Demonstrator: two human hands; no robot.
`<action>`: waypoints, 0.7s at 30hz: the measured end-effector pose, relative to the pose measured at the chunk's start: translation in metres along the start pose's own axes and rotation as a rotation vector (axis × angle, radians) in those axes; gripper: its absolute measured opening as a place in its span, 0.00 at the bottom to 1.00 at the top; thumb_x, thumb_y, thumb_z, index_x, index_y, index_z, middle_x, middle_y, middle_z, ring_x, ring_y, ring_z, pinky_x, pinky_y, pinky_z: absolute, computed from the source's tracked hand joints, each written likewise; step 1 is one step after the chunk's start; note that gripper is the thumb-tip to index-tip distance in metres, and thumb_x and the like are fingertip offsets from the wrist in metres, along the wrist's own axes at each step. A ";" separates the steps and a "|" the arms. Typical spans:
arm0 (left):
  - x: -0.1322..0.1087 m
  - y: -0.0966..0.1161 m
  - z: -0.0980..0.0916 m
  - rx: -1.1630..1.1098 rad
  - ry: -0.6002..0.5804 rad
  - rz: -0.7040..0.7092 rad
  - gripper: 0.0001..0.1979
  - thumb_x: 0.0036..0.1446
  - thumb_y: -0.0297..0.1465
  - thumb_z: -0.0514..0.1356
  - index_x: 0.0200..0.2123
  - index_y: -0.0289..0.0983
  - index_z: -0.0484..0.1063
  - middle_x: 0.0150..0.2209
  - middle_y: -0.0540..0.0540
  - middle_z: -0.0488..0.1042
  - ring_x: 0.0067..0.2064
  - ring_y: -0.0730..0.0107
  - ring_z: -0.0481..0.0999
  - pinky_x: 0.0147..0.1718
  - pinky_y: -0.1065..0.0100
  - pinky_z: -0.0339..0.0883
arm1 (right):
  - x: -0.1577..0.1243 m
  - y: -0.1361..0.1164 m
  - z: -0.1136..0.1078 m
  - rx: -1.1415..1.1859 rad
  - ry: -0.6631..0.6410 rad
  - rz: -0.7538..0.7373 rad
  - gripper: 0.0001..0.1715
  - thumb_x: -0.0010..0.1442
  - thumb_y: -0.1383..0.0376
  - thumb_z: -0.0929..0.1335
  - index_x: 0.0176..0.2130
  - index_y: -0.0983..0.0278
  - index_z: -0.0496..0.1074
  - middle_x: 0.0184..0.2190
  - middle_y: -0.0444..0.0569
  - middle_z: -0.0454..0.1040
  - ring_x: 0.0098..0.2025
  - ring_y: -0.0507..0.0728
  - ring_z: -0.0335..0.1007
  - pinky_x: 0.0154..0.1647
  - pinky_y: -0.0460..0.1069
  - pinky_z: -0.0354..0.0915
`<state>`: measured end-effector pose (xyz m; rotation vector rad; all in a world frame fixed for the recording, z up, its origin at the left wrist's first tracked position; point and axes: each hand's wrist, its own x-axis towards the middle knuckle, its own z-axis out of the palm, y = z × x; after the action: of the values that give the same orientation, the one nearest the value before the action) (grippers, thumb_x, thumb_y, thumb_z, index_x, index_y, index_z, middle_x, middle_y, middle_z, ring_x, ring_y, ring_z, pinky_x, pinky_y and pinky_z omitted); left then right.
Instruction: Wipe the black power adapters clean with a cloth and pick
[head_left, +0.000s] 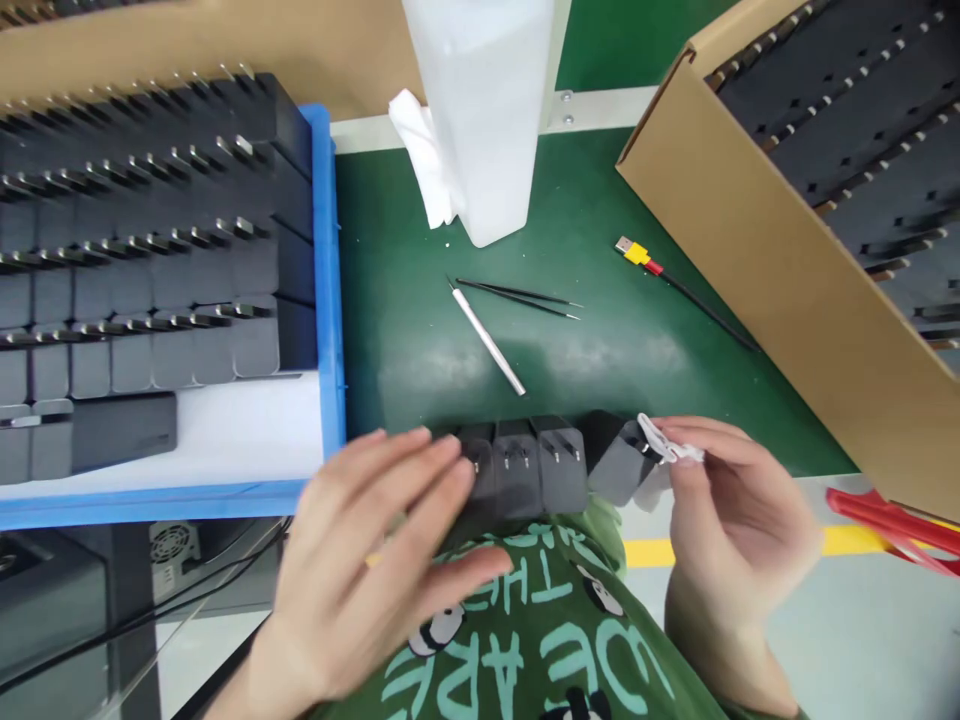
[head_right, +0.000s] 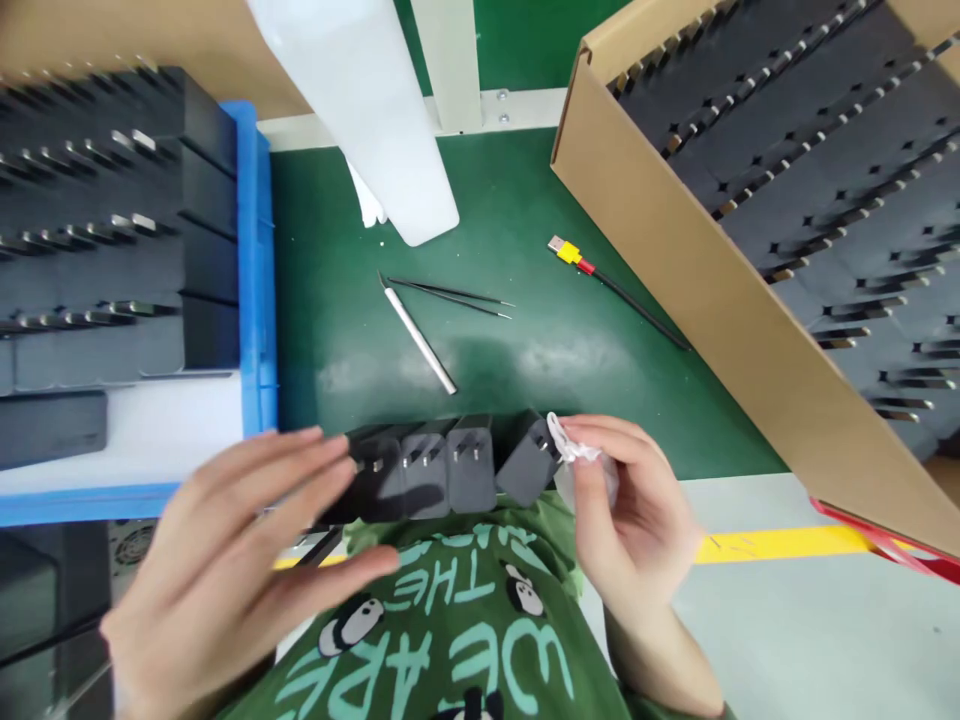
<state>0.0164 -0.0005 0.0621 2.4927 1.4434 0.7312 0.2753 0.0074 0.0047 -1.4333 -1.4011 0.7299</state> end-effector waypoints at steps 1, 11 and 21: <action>0.003 0.005 0.001 -0.021 -0.031 0.083 0.21 0.56 0.35 0.71 0.50 0.31 0.76 0.48 0.41 0.80 0.55 0.57 0.76 0.60 0.57 0.68 | 0.003 -0.002 0.000 0.025 -0.005 0.014 0.12 0.62 0.73 0.69 0.43 0.58 0.77 0.40 0.49 0.79 0.44 0.61 0.77 0.42 0.56 0.74; 0.031 0.021 0.036 -0.023 -0.200 0.540 0.17 0.69 0.30 0.53 0.55 0.33 0.76 0.60 0.44 0.75 0.61 0.59 0.74 0.60 0.60 0.70 | 0.072 -0.025 -0.013 0.045 -0.403 -0.132 0.14 0.61 0.74 0.70 0.41 0.56 0.78 0.36 0.44 0.79 0.38 0.54 0.75 0.35 0.49 0.72; 0.036 0.010 0.044 -0.207 -0.312 0.446 0.19 0.71 0.24 0.48 0.59 0.31 0.71 0.61 0.48 0.73 0.62 0.70 0.73 0.65 0.66 0.64 | 0.123 -0.049 0.043 -0.119 -1.186 -0.128 0.09 0.58 0.73 0.68 0.28 0.63 0.68 0.26 0.39 0.73 0.29 0.48 0.67 0.28 0.43 0.58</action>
<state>0.0607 0.0293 0.0399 2.6343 0.6807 0.4905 0.2367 0.1302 0.0589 -0.9394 -2.4069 1.5536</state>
